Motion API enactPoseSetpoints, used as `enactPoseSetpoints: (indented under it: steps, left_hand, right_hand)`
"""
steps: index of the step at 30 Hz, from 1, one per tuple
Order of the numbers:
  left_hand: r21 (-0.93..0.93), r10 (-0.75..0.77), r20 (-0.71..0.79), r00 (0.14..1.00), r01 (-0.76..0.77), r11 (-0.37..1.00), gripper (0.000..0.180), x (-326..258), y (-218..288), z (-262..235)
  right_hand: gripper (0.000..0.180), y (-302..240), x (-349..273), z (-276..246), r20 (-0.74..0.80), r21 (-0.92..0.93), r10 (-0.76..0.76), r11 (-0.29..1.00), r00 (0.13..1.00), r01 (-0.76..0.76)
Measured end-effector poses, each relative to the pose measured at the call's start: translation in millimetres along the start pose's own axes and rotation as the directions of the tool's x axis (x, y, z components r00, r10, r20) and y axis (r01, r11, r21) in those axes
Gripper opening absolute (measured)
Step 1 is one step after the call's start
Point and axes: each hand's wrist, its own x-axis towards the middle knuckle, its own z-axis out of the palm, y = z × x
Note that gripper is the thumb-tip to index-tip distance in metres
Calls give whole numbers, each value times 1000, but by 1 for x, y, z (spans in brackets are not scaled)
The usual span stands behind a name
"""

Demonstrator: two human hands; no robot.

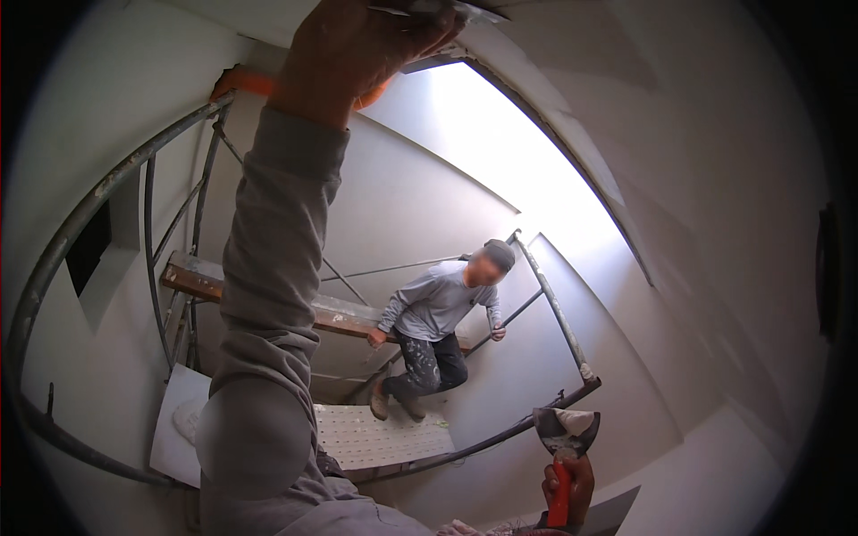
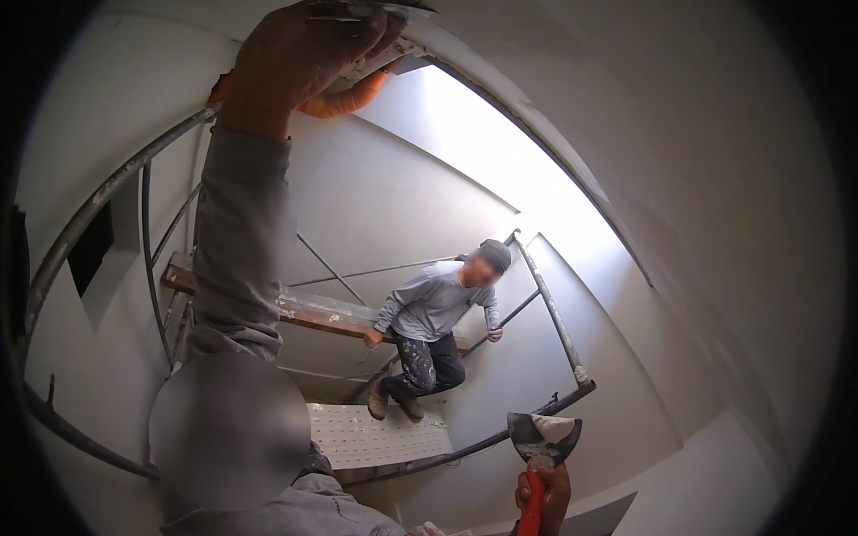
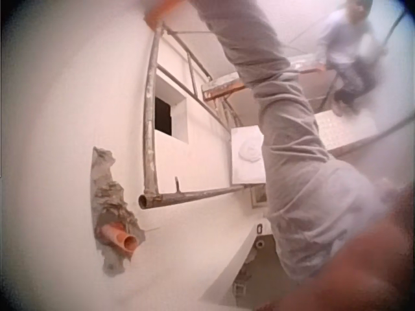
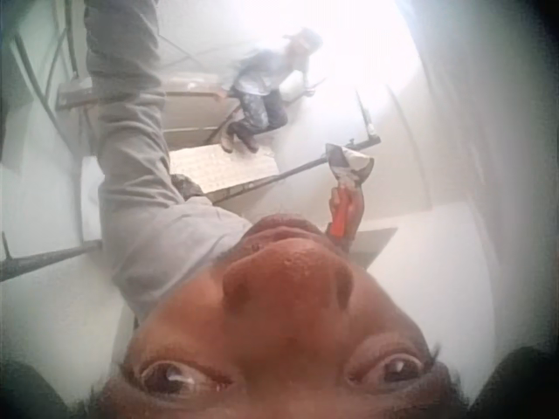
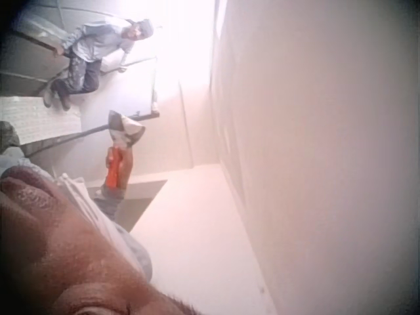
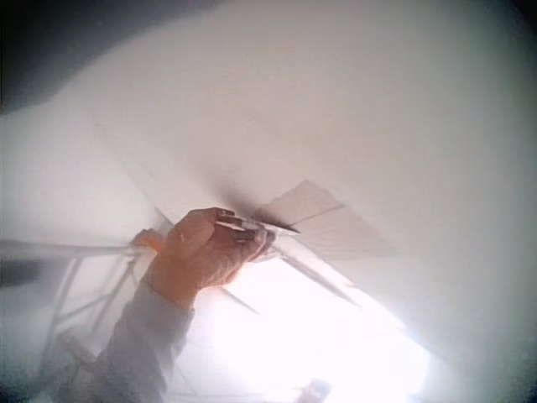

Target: The person applies plaster to a ceiling using a trowel and hawk. They repeatedly scoop plaster from the hawk and spread it onto the ceiling surface, smoothing it out with the trowel. The person works on a scaffold while another person is visible in the background.

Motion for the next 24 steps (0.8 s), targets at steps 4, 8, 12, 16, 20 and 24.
enactPoseSetpoints:
  steps: [4,8,12,16,20,24]
  left_hand:
    - [19,110,-230,967,-108,994,32,-20,20,28]
    - [227,218,-10,976,-210,951,33,-46,34,37]
    - [232,375,81,923,-383,894,31,-83,20,-15]
    - [686,638,-83,765,-421,593,38,-187,-146,-50]
    - [740,10,655,755,-645,189,55,-242,-266,-47]
    - [554,-123,831,543,-788,268,63,-243,-295,-21]
  right_hand:
    - [11,1,4,-9,8,-25,10,1000,1000,-10]
    - [10,4,14,-12,27,-26,31,999,999,-30]
    - [14,20,21,-30,67,-389,-187,900,980,198]
    - [18,30,0,-2,399,-896,-505,-37,766,442]
    - [24,18,-4,38,-291,-905,-94,348,952,-243]
    - [24,31,-21,7,-90,-413,-169,903,981,118]
